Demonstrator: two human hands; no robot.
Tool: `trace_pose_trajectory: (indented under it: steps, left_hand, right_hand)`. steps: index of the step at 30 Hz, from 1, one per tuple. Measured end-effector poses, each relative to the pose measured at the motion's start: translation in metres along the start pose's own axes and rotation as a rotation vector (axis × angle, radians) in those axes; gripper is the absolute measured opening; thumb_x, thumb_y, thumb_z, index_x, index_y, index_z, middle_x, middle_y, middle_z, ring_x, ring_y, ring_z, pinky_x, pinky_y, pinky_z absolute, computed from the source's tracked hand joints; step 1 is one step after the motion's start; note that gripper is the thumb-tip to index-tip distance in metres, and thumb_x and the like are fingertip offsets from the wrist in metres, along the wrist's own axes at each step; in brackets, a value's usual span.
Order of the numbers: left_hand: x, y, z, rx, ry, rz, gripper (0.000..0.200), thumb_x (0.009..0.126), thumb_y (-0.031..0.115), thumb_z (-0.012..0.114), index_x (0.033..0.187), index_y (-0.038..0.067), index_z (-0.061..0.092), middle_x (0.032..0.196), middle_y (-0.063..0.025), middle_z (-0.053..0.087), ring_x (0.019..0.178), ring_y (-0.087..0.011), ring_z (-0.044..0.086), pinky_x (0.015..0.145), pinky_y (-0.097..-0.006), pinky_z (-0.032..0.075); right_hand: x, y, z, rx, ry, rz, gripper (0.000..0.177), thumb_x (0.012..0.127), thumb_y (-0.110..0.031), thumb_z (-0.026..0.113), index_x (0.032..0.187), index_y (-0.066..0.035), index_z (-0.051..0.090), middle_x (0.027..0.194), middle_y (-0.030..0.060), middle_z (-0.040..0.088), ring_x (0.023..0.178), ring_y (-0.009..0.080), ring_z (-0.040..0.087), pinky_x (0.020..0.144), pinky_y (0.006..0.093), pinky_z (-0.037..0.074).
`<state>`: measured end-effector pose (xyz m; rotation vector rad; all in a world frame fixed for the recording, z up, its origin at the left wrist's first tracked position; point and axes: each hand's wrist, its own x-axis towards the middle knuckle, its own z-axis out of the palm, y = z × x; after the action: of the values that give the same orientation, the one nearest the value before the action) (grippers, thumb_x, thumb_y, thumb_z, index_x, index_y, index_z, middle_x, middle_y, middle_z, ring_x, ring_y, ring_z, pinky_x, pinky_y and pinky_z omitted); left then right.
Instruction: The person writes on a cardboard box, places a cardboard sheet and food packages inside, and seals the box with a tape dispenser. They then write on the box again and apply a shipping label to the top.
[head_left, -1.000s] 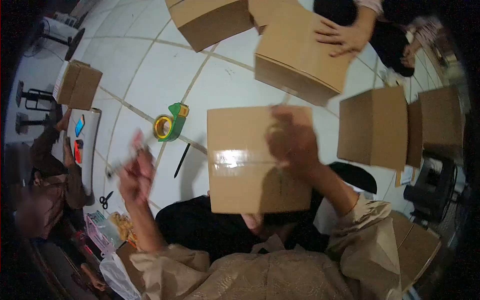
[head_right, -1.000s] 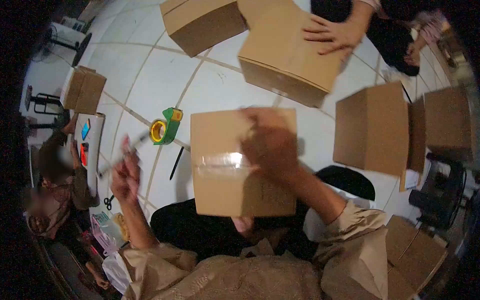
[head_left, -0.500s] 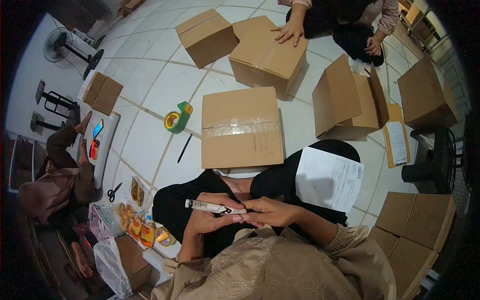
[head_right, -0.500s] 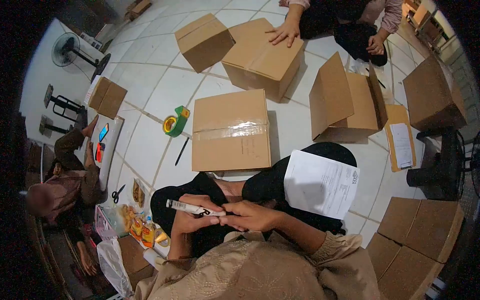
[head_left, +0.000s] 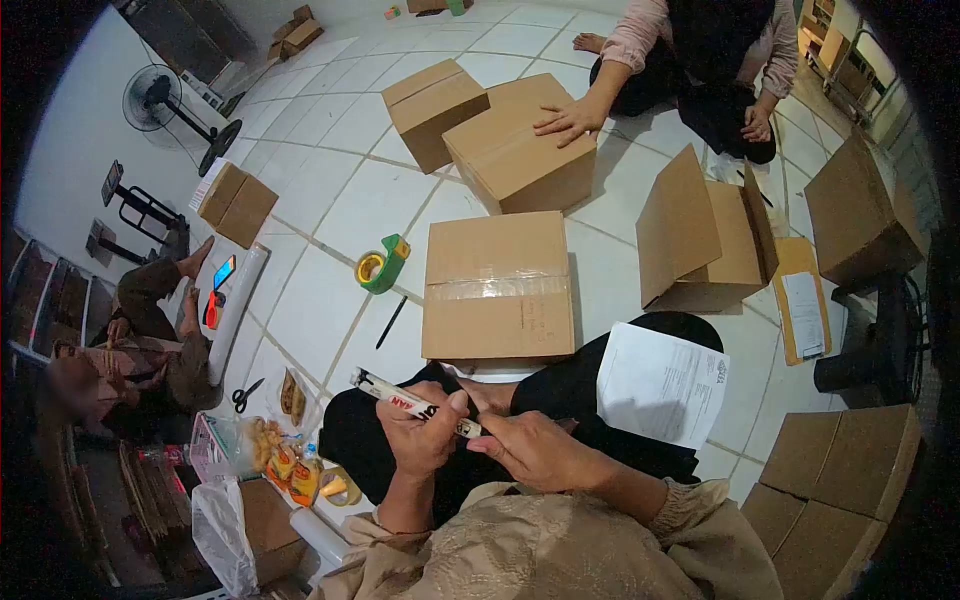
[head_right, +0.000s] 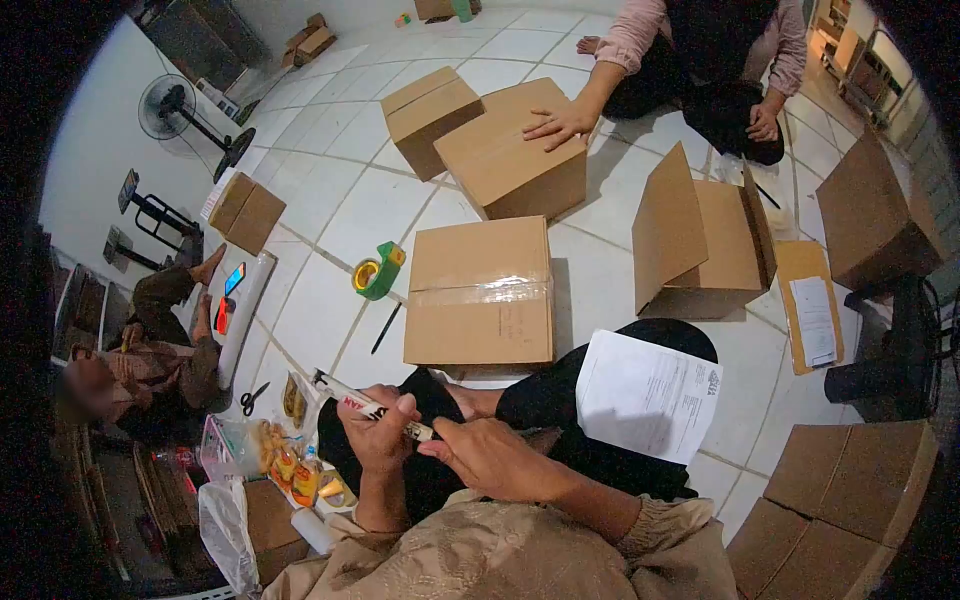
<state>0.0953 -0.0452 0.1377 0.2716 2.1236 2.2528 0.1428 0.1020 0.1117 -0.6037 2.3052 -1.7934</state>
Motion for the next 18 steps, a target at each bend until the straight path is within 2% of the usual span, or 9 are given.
trace_pose_trajectory:
  steps: [6, 8, 9, 12, 13, 14, 16, 17, 18]
  left_hand:
    - [0.008, 0.004, 0.002, 0.057, 0.013, -0.006, 0.022, 0.073, 0.005, 0.066, 0.055, 0.002, 0.053, 0.050, -0.0069, 0.055, 0.039, -0.0094, 0.045, 0.040, -0.0228, 0.034]
    - [0.010, -0.003, -0.002, 0.080, 0.024, -0.006, 0.014, 0.072, 0.006, 0.066, 0.064, 0.000, 0.056, 0.055, -0.0075, 0.057, 0.043, -0.0098, 0.047, 0.041, -0.0224, 0.035]
    - [0.014, -0.018, -0.005, 0.099, 0.283, 0.149, 0.013, 0.074, 0.007, 0.064, 0.069, 0.000, 0.055, 0.058, -0.0070, 0.056, 0.044, -0.0100, 0.047, 0.042, -0.0223, 0.035]
    - [0.079, -0.033, -0.117, -0.161, 0.878, 0.085, 0.019, 0.080, 0.016, 0.059, 0.066, 0.008, 0.048, 0.052, 0.0029, 0.044, 0.037, -0.0060, 0.035, 0.035, -0.0199, 0.030]
    - [0.100, -0.038, -0.159, -0.379, 0.893, 0.208, 0.021, 0.083, 0.018, 0.057, 0.065, 0.011, 0.047, 0.051, 0.0042, 0.044, 0.036, -0.0050, 0.034, 0.032, -0.0191, 0.028]
    - [0.107, -0.035, -0.174, -0.401, 0.838, 0.216, 0.017, 0.085, 0.018, 0.057, 0.071, 0.008, 0.052, 0.055, 0.0020, 0.047, 0.038, -0.0061, 0.037, 0.035, -0.0210, 0.034]
    - [0.118, -0.047, -0.133, -0.327, 0.685, 0.213, 0.014, 0.085, 0.016, 0.058, 0.076, 0.005, 0.054, 0.059, -0.0002, 0.050, 0.041, -0.0074, 0.042, 0.039, -0.0219, 0.039]
    - [0.119, -0.055, -0.106, -0.268, 0.541, 0.232, 0.013, 0.084, 0.015, 0.060, 0.081, 0.003, 0.056, 0.062, -0.0023, 0.053, 0.044, -0.0087, 0.047, 0.043, -0.0229, 0.044]
    - [0.113, -0.068, -0.083, -0.195, 0.385, 0.179, 0.012, 0.083, 0.013, 0.061, 0.087, 0.002, 0.057, 0.067, -0.0051, 0.056, 0.049, -0.0107, 0.053, 0.048, -0.0239, 0.047]
  right_hand:
    - [0.004, -0.003, 0.000, -0.341, 0.116, -0.049, 0.035, 0.091, -0.030, 0.052, 0.078, 0.001, 0.046, 0.062, 0.0213, 0.055, 0.061, 0.0336, 0.061, 0.053, 0.0407, 0.047]
    - [0.005, 0.001, 0.001, -0.404, 0.175, -0.104, 0.035, 0.090, -0.031, 0.052, 0.076, 0.001, 0.046, 0.062, 0.0201, 0.056, 0.060, 0.0322, 0.062, 0.052, 0.0396, 0.048]
    - [0.006, 0.001, 0.000, -0.501, 0.180, -0.131, 0.036, 0.090, -0.032, 0.053, 0.076, 0.001, 0.046, 0.062, 0.0189, 0.057, 0.060, 0.0328, 0.062, 0.052, 0.0406, 0.048]
    - [-0.017, 0.039, 0.020, -0.564, 0.140, -0.081, 0.037, 0.088, -0.034, 0.055, 0.079, 0.001, 0.047, 0.059, 0.0148, 0.056, 0.056, 0.0329, 0.060, 0.051, 0.0413, 0.047]
    - [-0.026, 0.053, 0.026, -0.540, 0.085, -0.012, 0.037, 0.087, -0.036, 0.056, 0.081, 0.001, 0.048, 0.056, 0.0120, 0.054, 0.053, 0.0325, 0.058, 0.051, 0.0410, 0.047]
    - [-0.019, 0.046, 0.018, -0.487, -0.010, 0.326, 0.033, 0.085, -0.032, 0.058, 0.080, 0.000, 0.050, 0.071, 0.0151, 0.057, 0.064, 0.0317, 0.058, 0.060, 0.0418, 0.046]
    - [-0.018, 0.060, 0.005, -0.586, 0.331, 0.264, 0.036, 0.084, -0.036, 0.057, 0.083, 0.000, 0.049, 0.089, 0.0194, 0.056, 0.088, 0.0338, 0.055, 0.075, 0.0456, 0.042]
    - [-0.012, 0.057, -0.006, -0.625, 0.377, 0.360, 0.038, 0.083, -0.035, 0.057, 0.088, 0.001, 0.047, 0.115, 0.0254, 0.047, 0.110, 0.0373, 0.044, 0.087, 0.0472, 0.036]
    - [-0.008, 0.073, -0.008, -0.765, 0.588, 0.217, 0.033, 0.082, -0.022, 0.061, 0.092, 0.004, 0.044, 0.124, 0.0259, 0.041, 0.119, 0.0397, 0.037, 0.094, 0.0482, 0.033]
